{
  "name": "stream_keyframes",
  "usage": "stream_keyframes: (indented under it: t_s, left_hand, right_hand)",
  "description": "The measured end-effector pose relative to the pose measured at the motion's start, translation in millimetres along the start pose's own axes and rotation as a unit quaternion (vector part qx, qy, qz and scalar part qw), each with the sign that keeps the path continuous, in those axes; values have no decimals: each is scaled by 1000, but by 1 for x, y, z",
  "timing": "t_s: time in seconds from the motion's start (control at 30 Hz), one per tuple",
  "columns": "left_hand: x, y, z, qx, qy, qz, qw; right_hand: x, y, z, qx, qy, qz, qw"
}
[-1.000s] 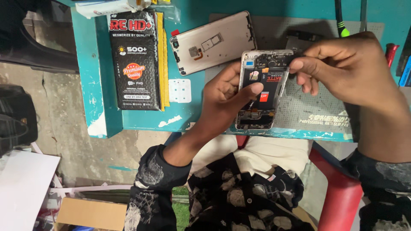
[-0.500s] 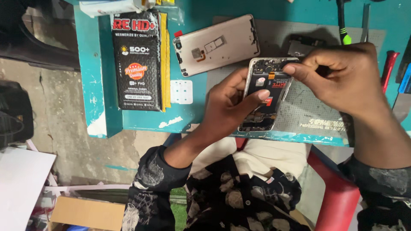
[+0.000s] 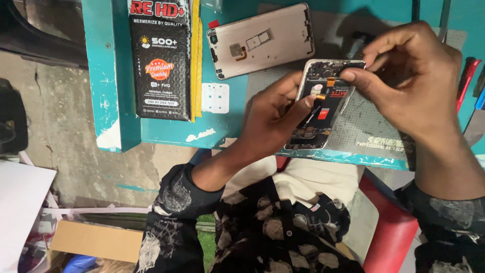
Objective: The person disassembles a smartphone, removes the battery and internal components, and uses a screwdriver and tweezers to manipulate connectors and screws. The person then reassembles the device by reconnecting cables and securing parts.
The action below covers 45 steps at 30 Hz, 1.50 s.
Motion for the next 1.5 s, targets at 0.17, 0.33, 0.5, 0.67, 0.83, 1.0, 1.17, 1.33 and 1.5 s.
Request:
stream_keyframes:
  t_s: [0.17, 0.33, 0.5, 0.67, 0.83, 1.0, 1.17, 1.33, 1.5]
  left_hand:
    - [0, 4, 2, -26, -23, -32, 999]
    - [2, 9, -1, -20, 1, 12, 1000]
    - [4, 15, -2, 0, 52, 103, 993]
    - [5, 20, -4, -27, 75, 126, 989]
    - [6, 20, -8, -68, 93, 126, 985]
    - [7, 18, -10, -89, 93, 147, 981]
    - [7, 22, -12, -123, 110, 167, 972]
    - [9, 25, -12, -129, 133, 203, 962]
    - [10, 24, -11, -103, 136, 169, 971]
  right_hand:
    - [-8, -2, 0, -13, 7, -5, 1000]
    - [-11, 3, -1, -89, 19, 142, 986]
    - [-12, -3, -3, -77, 14, 166, 983]
    - [-12, -27, -3, 86, -31, -24, 996]
    - [-16, -42, -3, 191, -75, -26, 978]
    - [-16, -44, -5, 207, -84, -29, 974]
    - [-15, -41, -6, 206, -77, -14, 975]
    - [-13, -36, -7, 121, -59, -26, 991]
    - [-15, -26, -6, 29, -37, -19, 999]
Point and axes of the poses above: each hand's wrist, its own z-axis towards the middle knuckle, its own x-axis out of the back of the hand, y = z × x, the point moved 6 cm from there along z, towards the middle knuckle, and after that the axes turned 13 degrees about z, right-handed, at the moved point
